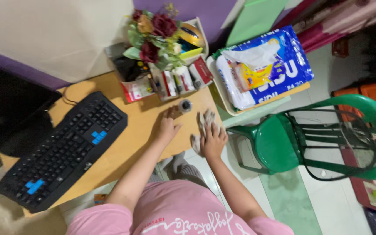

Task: The person wipes a keyboard, a computer monitor, and a desk surface with a cloth, then wipes the seat and backrest of a green chair.

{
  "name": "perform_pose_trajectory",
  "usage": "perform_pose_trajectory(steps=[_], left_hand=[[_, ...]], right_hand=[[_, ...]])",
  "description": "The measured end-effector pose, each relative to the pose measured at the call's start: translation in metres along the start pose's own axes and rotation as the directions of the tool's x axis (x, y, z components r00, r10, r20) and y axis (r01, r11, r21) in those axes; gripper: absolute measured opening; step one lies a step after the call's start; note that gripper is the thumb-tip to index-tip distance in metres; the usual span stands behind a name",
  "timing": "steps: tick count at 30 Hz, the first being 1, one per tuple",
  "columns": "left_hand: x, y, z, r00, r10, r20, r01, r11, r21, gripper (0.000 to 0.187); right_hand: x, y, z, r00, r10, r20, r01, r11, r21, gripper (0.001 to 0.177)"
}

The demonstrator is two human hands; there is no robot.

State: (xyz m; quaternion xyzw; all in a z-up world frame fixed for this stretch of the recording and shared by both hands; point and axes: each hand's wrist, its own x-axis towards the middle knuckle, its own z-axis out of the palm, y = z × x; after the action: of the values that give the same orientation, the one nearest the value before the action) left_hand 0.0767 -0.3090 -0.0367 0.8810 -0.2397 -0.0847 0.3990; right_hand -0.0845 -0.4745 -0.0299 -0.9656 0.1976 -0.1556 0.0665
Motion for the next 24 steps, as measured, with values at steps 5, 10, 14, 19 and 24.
perform_pose_trajectory(steps=[5, 10, 14, 19, 24], left_hand=[[-0.074, -0.057, -0.055, 0.985, 0.092, -0.143, -0.11, 0.986, -0.125, 0.058], [-0.147, -0.108, -0.184, 0.961, 0.013, -0.276, 0.035, 0.985, 0.168, 0.043], [-0.195, -0.15, -0.269, 0.926, -0.045, -0.374, 0.23, 0.855, 0.466, 0.05], [-0.232, -0.19, -0.341, 0.934, -0.239, -0.264, 0.347, 0.779, 0.522, 0.104], [-0.239, -0.215, -0.354, 0.947, -0.292, -0.137, 0.319, 0.786, 0.529, 0.127]], right_hand=[[-0.044, -0.068, 0.013, 0.967, -0.148, 0.209, 0.139, 0.989, 0.056, 0.055], [-0.052, -0.185, 0.014, 0.844, -0.476, 0.247, 0.412, 0.87, 0.27, 0.054], [-0.015, -0.239, 0.022, 0.777, -0.572, 0.264, 0.417, 0.781, 0.464, 0.049], [0.027, -0.275, 0.047, 0.993, -0.106, -0.042, 0.111, 0.814, 0.57, 0.062], [-0.02, -0.359, 0.054, 0.979, -0.2, 0.03, 0.164, 0.87, 0.464, 0.062]])
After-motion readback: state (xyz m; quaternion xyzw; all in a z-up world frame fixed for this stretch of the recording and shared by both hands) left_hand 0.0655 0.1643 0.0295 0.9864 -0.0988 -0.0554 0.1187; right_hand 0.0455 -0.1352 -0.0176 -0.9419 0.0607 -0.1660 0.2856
